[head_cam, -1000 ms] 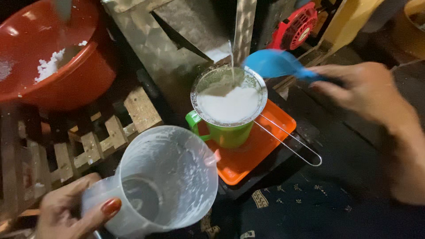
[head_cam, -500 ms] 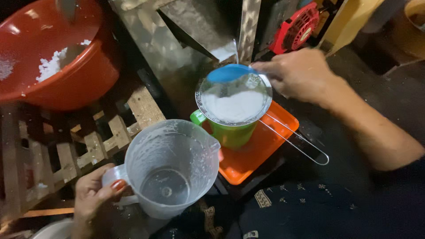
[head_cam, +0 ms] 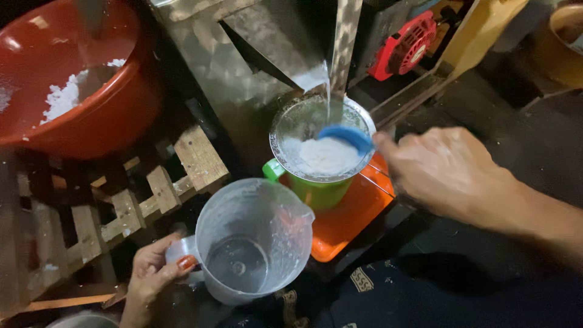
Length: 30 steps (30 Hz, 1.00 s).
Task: The person operates a coconut milk extraction machine, adding water and scraping the grated coconut to extract milk. They then pour the extracted milk through a strainer into a container, using a spoon to assist the flow.
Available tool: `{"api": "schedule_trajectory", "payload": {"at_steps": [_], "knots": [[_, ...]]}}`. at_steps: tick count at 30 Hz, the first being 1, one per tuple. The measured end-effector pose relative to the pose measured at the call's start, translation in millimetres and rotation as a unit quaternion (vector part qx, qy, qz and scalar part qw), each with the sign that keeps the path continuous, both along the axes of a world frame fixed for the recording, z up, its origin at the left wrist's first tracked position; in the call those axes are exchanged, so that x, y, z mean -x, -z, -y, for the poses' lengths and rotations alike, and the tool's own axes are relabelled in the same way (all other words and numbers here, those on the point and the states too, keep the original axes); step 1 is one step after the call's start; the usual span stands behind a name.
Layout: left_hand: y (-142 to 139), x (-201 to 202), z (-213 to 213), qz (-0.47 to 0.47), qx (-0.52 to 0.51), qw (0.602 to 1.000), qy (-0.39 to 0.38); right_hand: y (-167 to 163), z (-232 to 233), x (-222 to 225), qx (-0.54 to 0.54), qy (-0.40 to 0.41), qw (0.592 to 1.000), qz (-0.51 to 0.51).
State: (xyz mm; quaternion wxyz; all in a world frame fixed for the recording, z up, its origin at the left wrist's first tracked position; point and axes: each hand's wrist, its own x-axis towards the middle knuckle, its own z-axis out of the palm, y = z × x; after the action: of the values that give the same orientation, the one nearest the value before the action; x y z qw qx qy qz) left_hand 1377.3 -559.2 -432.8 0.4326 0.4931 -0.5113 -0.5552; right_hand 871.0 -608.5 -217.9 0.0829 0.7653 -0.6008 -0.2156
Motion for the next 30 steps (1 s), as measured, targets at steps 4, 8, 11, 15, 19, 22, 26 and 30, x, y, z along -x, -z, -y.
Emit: {"api": "schedule_trajectory", "payload": {"at_steps": [4,8,11,15,19,22,26,30], "knots": [[52.5,-12.8,-17.2,-0.018,-0.010,1.000,0.015,10.9,14.9,16.9,0.053,0.002,0.998,0.024],[111.0,-14.8,-21.9,-0.035,-0.053,0.997,-0.044,46.0,45.0,23.0,0.116,-0.091,0.983,0.109],[152.5,-13.7,-22.2,0.034,-0.114,0.990,-0.072,46.3,38.9,30.8,-0.020,-0.026,0.996,0.084],[180.9,-10.1,-33.4,-0.107,-0.145,0.980,-0.081,-6.1,8.3,52.4,0.041,-0.061,0.997,-0.003],[139.1,-14.1,-8.7,0.036,-0.115,0.993,0.016,-14.3,-8.1,40.4,0.188,-0.211,0.959,-0.001],[50.8,6.2,7.1,0.445,-0.161,0.878,0.067,1.3,-0.6,31.7,0.094,-0.120,0.987,0.042],[-76.6,73.3,-1.3,0.609,-0.158,0.762,0.155,-3.8,13.4,36.1,0.022,0.058,0.997,0.051],[-136.9,157.1,-5.7,0.413,0.410,0.808,0.095,-8.2,24.6,12.2,0.151,-0.114,0.968,0.167]]}}
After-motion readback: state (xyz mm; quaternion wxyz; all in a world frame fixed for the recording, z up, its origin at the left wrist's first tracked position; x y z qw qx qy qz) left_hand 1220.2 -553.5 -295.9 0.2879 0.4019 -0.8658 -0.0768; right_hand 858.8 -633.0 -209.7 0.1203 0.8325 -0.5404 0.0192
